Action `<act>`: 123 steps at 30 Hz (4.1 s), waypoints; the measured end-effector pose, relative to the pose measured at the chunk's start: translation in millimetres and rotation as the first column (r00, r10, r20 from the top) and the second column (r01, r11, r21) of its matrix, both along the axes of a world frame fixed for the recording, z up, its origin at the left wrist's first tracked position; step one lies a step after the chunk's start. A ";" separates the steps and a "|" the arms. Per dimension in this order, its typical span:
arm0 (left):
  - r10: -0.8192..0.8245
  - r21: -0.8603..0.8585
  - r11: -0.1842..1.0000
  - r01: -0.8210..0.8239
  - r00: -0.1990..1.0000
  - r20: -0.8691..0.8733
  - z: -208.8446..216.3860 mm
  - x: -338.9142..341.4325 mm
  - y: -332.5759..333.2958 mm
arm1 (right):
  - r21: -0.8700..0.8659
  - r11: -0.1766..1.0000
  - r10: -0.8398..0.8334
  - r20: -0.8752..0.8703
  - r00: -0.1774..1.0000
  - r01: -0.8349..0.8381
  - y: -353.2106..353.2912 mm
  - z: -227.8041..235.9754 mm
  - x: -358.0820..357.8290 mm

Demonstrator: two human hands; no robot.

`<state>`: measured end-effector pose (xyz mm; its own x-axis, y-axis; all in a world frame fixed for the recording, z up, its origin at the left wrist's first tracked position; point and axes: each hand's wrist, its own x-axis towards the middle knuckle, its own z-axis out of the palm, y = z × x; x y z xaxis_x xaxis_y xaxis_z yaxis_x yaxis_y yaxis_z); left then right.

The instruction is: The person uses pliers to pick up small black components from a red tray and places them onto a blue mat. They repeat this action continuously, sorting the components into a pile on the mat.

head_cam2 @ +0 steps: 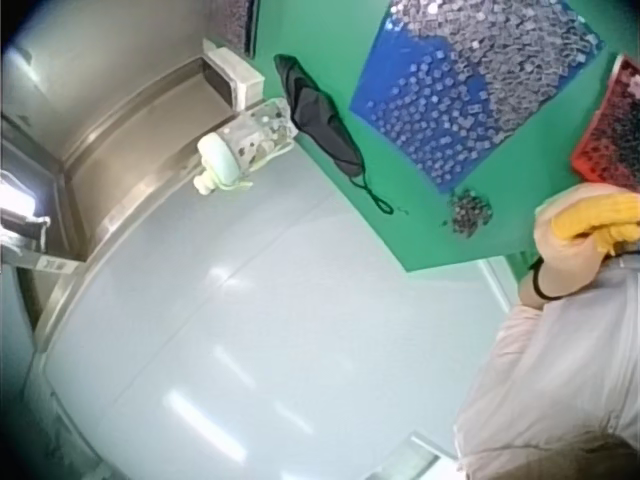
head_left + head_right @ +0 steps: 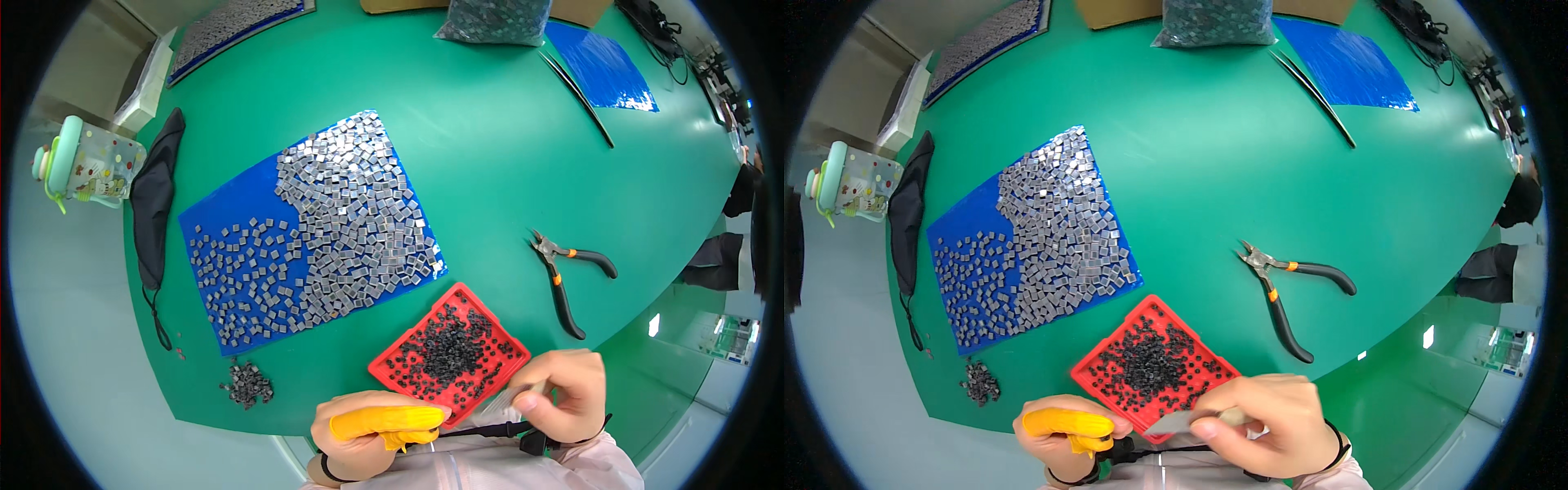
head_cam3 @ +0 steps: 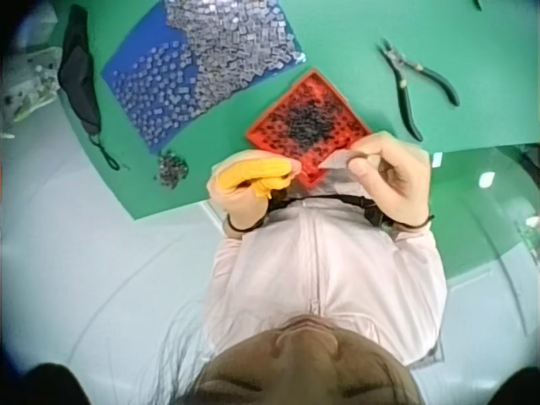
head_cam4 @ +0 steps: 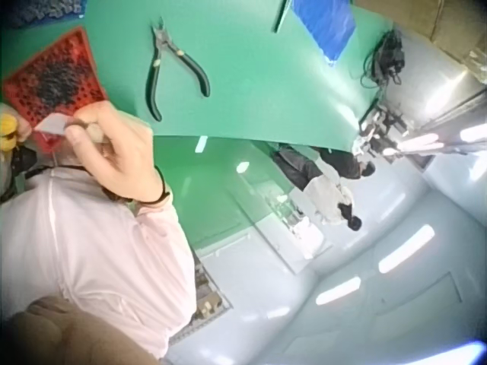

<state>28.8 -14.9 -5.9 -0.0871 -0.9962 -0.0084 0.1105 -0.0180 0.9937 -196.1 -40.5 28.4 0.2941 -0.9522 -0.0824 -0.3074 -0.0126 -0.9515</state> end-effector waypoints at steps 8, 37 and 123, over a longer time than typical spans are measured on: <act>0.542 -0.224 0.828 -0.514 0.631 0.556 15.9 20.2 7.5 | -0.548 0.666 -0.726 -0.320 0.609 0.506 -3.2 -33.4 -40.2; 0.584 -0.515 0.780 -0.356 0.116 0.804 1.8 19.4 -22.2 | -0.592 0.680 -0.733 -0.561 0.384 0.433 -26.9 -51.9 -75.9; 0.541 -0.344 0.792 -0.505 0.318 0.779 14.6 39.2 31.3 | -0.590 0.797 -0.553 -0.627 0.549 0.130 -4.1 -36.5 -19.6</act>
